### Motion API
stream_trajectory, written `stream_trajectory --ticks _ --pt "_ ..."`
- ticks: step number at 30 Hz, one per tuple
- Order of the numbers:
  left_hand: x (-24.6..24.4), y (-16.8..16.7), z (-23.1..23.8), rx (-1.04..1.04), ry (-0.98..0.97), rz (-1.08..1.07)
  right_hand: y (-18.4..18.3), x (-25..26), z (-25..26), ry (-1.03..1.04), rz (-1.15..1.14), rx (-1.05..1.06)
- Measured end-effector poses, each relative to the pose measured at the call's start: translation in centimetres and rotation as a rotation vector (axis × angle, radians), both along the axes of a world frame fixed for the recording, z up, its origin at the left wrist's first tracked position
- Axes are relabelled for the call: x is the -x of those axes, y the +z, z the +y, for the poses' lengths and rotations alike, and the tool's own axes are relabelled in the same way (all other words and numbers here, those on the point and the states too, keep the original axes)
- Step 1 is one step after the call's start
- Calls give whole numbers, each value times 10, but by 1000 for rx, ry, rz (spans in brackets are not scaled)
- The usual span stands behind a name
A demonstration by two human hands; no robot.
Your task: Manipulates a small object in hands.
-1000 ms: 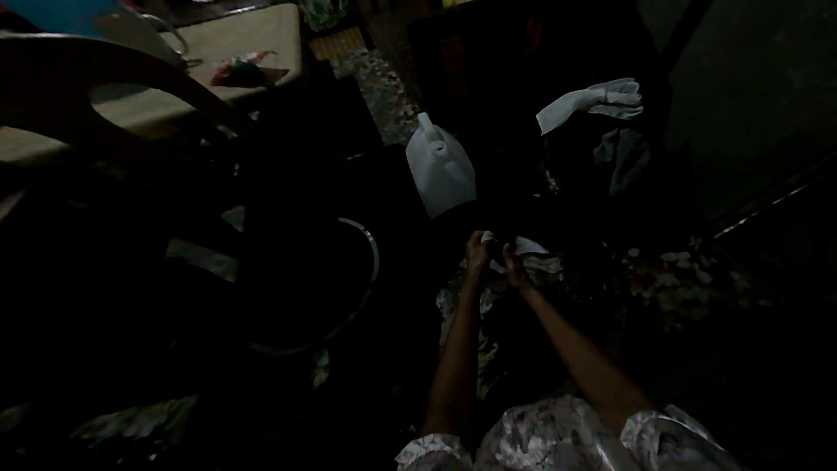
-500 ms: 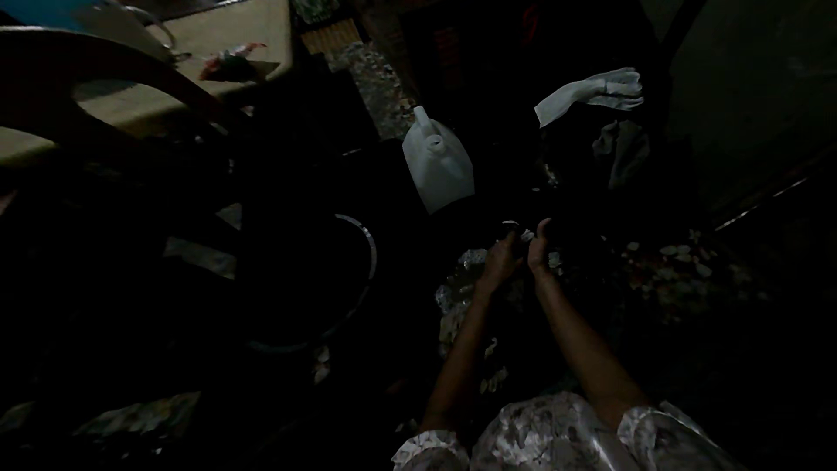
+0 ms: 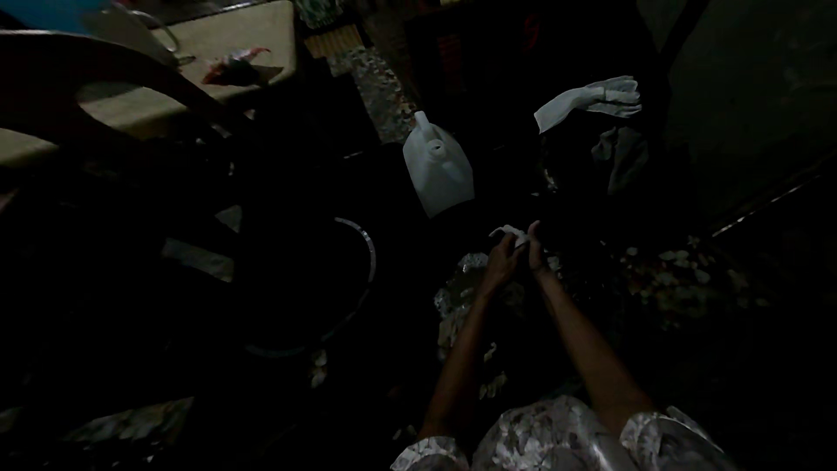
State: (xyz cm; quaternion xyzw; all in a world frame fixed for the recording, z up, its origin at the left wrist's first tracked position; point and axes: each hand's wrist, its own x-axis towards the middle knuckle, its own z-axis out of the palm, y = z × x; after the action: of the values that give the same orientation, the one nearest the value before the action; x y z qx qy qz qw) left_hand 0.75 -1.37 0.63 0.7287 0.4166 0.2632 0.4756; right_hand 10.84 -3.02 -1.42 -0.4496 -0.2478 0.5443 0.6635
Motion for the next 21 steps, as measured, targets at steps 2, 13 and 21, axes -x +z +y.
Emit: stream_trajectory --ticks 2,13,21 --pt "0 9 -4 -50 -135 211 3 -13 0 -76 5 1" --pt "54 9 30 -27 227 -263 -2 -15 1 52 161 -110" --pt "85 16 35 266 247 -439 17 12 -7 235 213 -39"
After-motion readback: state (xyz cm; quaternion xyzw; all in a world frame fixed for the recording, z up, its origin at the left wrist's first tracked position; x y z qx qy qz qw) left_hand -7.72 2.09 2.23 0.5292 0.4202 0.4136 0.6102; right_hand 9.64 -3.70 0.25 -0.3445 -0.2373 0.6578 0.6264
